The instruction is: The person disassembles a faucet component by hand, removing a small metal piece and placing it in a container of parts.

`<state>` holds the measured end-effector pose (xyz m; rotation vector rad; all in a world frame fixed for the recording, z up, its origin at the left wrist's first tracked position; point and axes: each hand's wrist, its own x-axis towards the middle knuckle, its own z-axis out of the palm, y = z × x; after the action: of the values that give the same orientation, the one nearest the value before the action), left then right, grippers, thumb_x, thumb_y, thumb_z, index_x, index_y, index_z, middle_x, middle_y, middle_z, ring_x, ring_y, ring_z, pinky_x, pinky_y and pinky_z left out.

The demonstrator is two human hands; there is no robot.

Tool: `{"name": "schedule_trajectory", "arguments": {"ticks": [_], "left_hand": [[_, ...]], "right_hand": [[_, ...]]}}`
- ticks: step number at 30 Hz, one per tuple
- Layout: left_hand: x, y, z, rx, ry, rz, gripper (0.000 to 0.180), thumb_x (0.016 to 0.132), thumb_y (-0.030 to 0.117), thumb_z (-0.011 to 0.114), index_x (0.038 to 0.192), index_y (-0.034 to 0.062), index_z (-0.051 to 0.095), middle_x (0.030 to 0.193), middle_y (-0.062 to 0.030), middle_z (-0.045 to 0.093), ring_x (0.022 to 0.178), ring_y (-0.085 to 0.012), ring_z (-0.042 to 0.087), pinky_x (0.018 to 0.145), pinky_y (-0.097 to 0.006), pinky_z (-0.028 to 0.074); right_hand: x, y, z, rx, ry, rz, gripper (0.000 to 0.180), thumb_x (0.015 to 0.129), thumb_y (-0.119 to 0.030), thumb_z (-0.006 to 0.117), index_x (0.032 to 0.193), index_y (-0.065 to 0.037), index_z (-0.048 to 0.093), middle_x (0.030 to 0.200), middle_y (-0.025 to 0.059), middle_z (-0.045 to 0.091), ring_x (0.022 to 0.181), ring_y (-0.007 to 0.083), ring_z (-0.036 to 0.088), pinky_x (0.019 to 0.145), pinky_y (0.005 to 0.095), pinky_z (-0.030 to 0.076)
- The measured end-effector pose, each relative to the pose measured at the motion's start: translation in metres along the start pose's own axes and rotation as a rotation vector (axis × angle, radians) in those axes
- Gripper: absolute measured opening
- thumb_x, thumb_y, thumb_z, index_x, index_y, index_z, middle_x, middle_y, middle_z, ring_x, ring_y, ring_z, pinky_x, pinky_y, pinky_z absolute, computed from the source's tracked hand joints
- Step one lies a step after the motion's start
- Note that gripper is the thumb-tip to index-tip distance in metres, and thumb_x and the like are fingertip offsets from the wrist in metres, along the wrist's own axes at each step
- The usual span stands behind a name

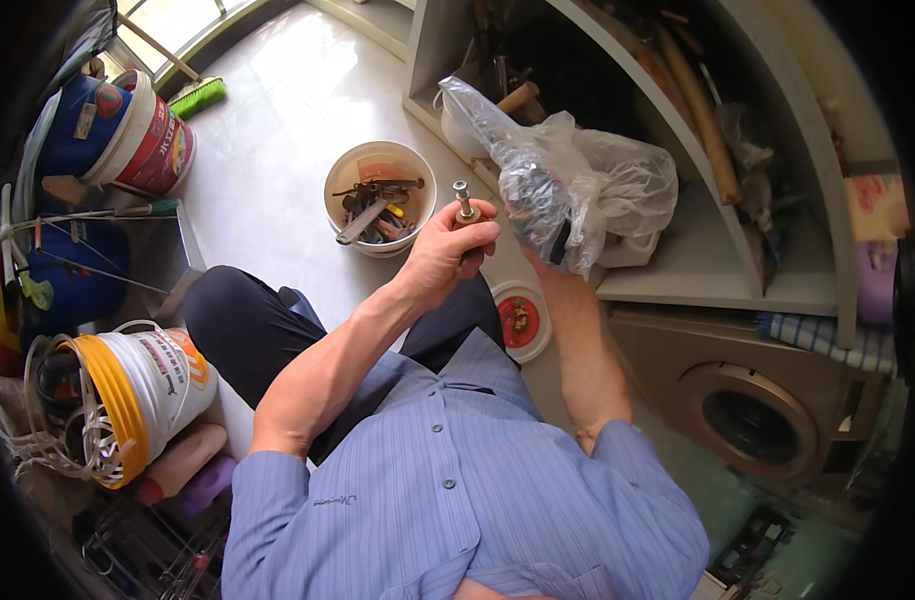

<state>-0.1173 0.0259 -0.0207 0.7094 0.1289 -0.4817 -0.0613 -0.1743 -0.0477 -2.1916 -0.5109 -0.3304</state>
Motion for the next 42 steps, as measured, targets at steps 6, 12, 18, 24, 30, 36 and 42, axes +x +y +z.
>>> {"name": "schedule_trajectory", "arguments": {"ticks": [6,12,18,24,30,36,42], "left_hand": [[0.000,-0.002,0.005,0.000,-0.013,-0.018,0.026,0.092,0.016,0.073,0.115,0.0113,0.060,0.081,-0.0034,0.060,0.057,-0.0061,0.044,0.050,-0.021,0.030],[0.002,-0.002,0.006,0.001,-0.012,-0.005,0.025,0.092,0.015,0.072,0.113,0.0109,0.059,0.079,-0.0035,0.059,0.056,-0.0059,0.043,0.049,-0.021,0.029],[0.004,0.001,0.002,-0.016,-0.008,0.028,0.023,0.096,0.020,0.067,0.115,0.0109,0.057,0.081,-0.0037,0.060,0.058,-0.0069,0.046,0.050,-0.021,0.031],[0.013,0.006,-0.003,-0.266,0.062,-0.076,0.030,0.099,0.037,0.057,0.115,0.0117,0.057,0.086,-0.0045,0.066,0.063,-0.0112,0.053,0.050,-0.026,0.035],[0.028,-0.012,-0.061,-0.280,-0.119,0.037,0.047,0.098,0.045,0.058,0.128,0.0095,0.056,0.116,-0.0083,0.062,0.105,-0.0196,0.057,0.085,-0.030,0.047],[0.030,-0.021,-0.083,-0.336,-0.312,0.077,0.068,0.096,0.053,0.061,0.143,0.0068,0.045,0.130,-0.0145,0.056,0.122,-0.0235,0.052,0.100,-0.033,0.047],[0.054,-0.015,-0.088,-0.628,-0.813,-0.156,0.081,0.089,0.046,0.074,0.150,0.0072,0.038,0.137,-0.0221,0.047,0.128,-0.0340,0.051,0.107,-0.039,0.049]], "right_hand": [[-0.001,0.000,-0.007,0.835,-0.006,0.339,0.045,0.092,-0.011,0.071,0.133,-0.004,0.053,0.123,0.0114,0.063,0.111,0.0235,0.062,0.099,0.0350,0.050],[-0.002,-0.015,-0.016,-0.318,0.013,-0.019,0.037,0.094,-0.013,0.067,0.129,-0.005,0.055,0.118,0.0105,0.064,0.106,0.0232,0.063,0.095,0.0353,0.051],[0.006,-0.051,-0.023,1.142,0.186,0.502,0.038,0.103,-0.024,0.059,0.136,-0.006,0.055,0.117,0.0057,0.065,0.099,0.0162,0.065,0.080,0.0295,0.056],[0.013,-0.071,-0.029,0.739,-0.158,0.062,0.034,0.098,-0.019,0.061,0.127,-0.003,0.058,0.116,0.0115,0.064,0.099,0.0227,0.065,0.083,0.0340,0.055],[0.005,-0.148,0.019,-0.314,-0.280,-0.414,0.030,0.082,-0.010,0.063,0.110,0.001,0.066,0.111,0.0179,0.063,0.104,0.0320,0.061,0.091,0.0400,0.049],[-0.024,-0.172,0.037,-0.400,-0.143,-0.444,0.038,0.084,-0.011,0.060,0.119,0.005,0.061,0.115,0.0215,0.060,0.112,0.0353,0.057,0.102,0.0490,0.045],[-0.049,-0.182,0.043,-0.344,-0.157,-0.424,0.042,0.087,-0.014,0.058,0.124,0.006,0.058,0.131,0.0261,0.056,0.129,0.0413,0.052,0.112,0.0530,0.038]]}}
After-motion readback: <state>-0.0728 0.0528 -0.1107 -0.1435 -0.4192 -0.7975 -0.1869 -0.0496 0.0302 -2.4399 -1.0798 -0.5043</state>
